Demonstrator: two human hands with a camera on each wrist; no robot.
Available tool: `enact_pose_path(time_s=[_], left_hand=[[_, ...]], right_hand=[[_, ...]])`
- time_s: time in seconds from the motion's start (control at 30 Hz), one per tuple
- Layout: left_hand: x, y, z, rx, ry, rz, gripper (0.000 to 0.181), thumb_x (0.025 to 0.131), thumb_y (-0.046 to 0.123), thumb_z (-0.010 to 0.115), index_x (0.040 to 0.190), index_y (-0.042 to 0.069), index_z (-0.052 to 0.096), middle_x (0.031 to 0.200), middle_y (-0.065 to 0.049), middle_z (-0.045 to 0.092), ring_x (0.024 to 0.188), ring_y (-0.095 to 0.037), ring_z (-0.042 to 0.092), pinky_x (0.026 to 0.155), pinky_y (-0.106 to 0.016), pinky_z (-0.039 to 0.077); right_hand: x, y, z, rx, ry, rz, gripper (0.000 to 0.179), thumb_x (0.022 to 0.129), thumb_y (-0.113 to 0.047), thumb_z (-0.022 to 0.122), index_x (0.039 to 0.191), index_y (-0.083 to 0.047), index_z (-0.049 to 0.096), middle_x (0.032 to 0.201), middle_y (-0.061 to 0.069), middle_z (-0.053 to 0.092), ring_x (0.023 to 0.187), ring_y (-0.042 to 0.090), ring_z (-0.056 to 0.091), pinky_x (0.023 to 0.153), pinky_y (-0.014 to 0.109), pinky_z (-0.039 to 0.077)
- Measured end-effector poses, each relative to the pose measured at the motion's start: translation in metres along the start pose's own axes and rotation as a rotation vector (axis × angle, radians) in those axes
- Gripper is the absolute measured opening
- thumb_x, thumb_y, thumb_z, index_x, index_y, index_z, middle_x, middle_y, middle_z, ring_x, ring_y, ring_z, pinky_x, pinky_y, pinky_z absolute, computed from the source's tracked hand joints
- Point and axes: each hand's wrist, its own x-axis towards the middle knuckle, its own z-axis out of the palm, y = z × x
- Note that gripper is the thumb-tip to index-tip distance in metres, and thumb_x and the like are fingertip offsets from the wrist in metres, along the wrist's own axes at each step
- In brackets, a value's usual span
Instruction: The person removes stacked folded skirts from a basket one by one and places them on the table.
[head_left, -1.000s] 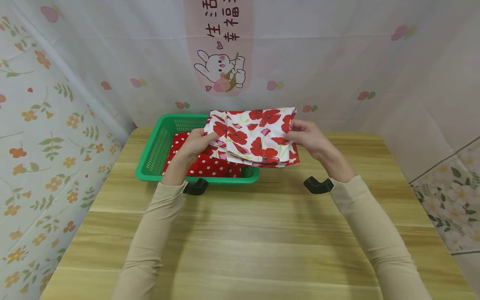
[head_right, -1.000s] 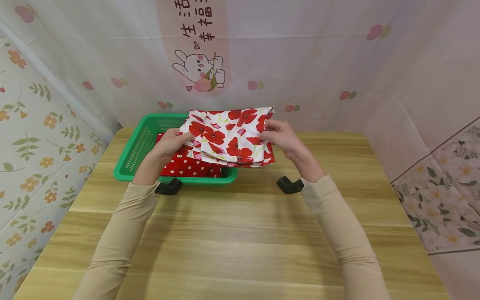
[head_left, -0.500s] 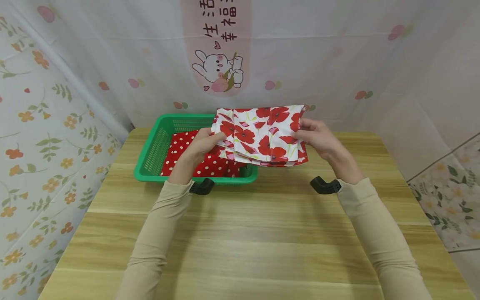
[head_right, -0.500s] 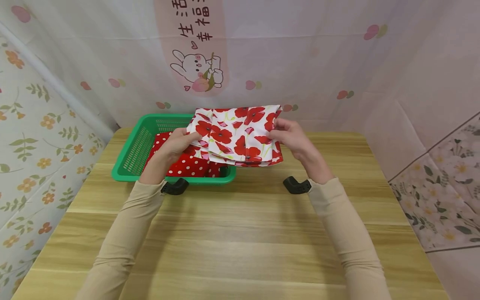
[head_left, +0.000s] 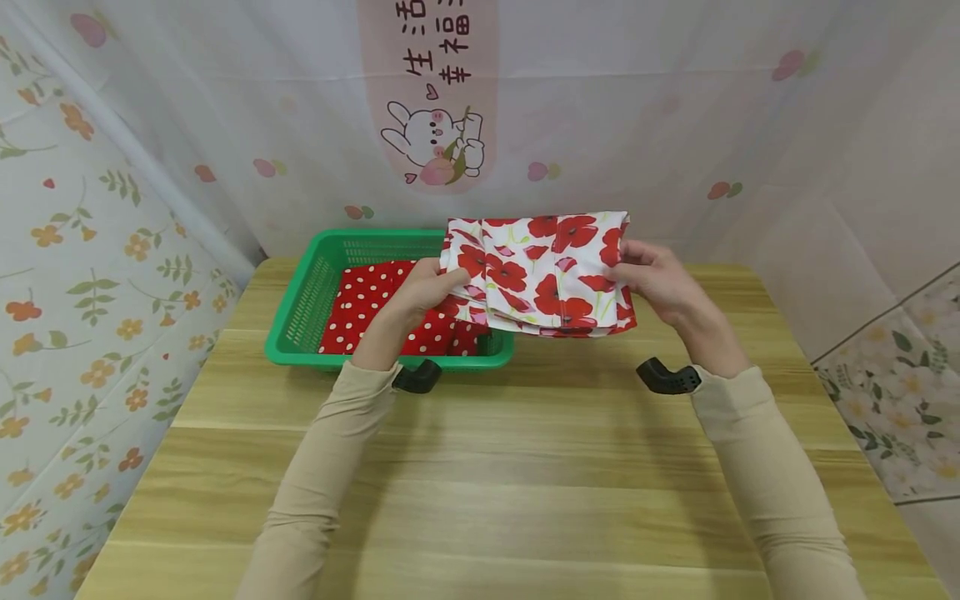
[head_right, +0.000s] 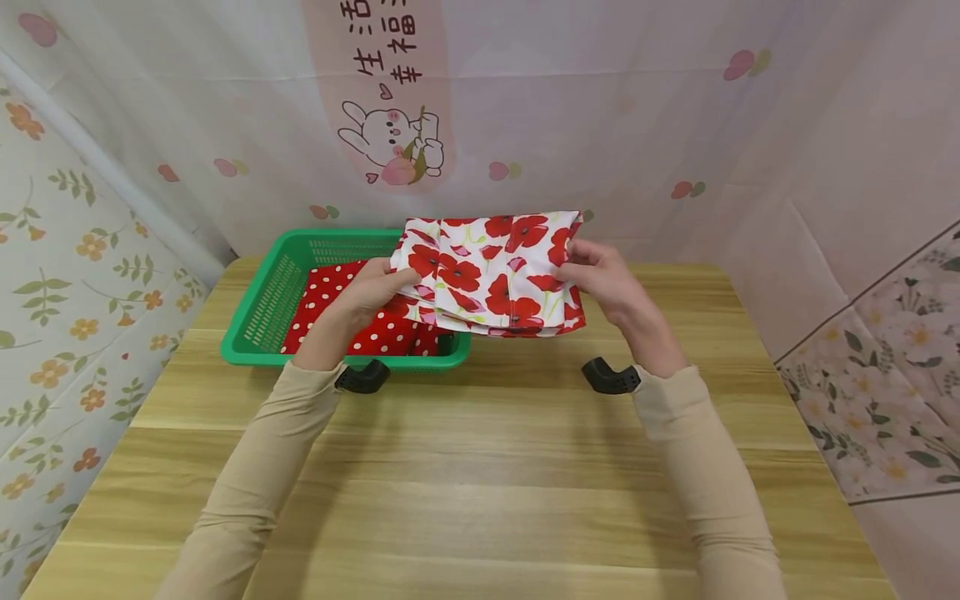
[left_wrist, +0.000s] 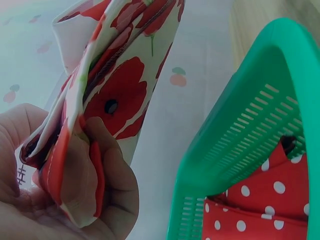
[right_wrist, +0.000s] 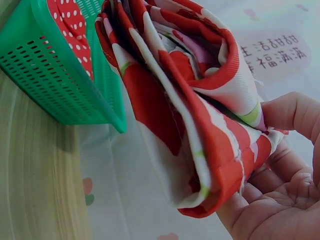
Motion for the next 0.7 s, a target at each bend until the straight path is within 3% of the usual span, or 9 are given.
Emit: enact_pose_path(time_s=[0.2, 0.4, 0.53, 0.7], left_hand=[[0.000, 0.002, 0.009, 0.019, -0.034, 0.008, 0.035, 0.089, 0.021, 0.060, 0.117, 0.002, 0.051, 0.099, -0.011, 0.065, 0.085, -0.022, 0.067, 0.073, -0.029, 0.054], [0.001, 0.004, 0.019, 0.010, -0.061, 0.019, 0.035, 0.089, 0.019, 0.060, 0.119, 0.002, 0.051, 0.101, -0.012, 0.065, 0.088, -0.023, 0.067, 0.075, -0.030, 0.054], [0.002, 0.006, 0.026, 0.009, -0.079, 0.016, 0.037, 0.088, 0.019, 0.061, 0.119, 0.002, 0.049, 0.103, -0.012, 0.064, 0.091, -0.024, 0.066, 0.077, -0.030, 0.054], [0.005, 0.008, 0.033, 0.027, -0.089, 0.014, 0.037, 0.088, 0.021, 0.062, 0.119, 0.004, 0.050, 0.101, -0.011, 0.065, 0.088, -0.023, 0.067, 0.075, -0.030, 0.054]], right_hand=[[-0.007, 0.000, -0.009, 0.008, 0.001, -0.009, 0.037, 0.091, -0.014, 0.060, 0.124, 0.000, 0.051, 0.100, -0.004, 0.060, 0.085, 0.010, 0.060, 0.073, 0.021, 0.051], [-0.011, 0.003, -0.019, 0.010, 0.033, -0.023, 0.020, 0.090, -0.012, 0.060, 0.110, -0.010, 0.060, 0.098, -0.004, 0.060, 0.083, 0.010, 0.059, 0.070, 0.021, 0.051], [-0.014, 0.004, -0.026, -0.002, 0.040, -0.013, 0.023, 0.091, -0.014, 0.059, 0.114, -0.011, 0.059, 0.101, -0.005, 0.058, 0.085, 0.010, 0.058, 0.071, 0.020, 0.050], [-0.018, 0.006, -0.036, 0.049, 0.030, -0.010, 0.016, 0.090, -0.013, 0.060, 0.105, -0.018, 0.061, 0.100, -0.005, 0.058, 0.085, 0.010, 0.058, 0.071, 0.019, 0.050]])
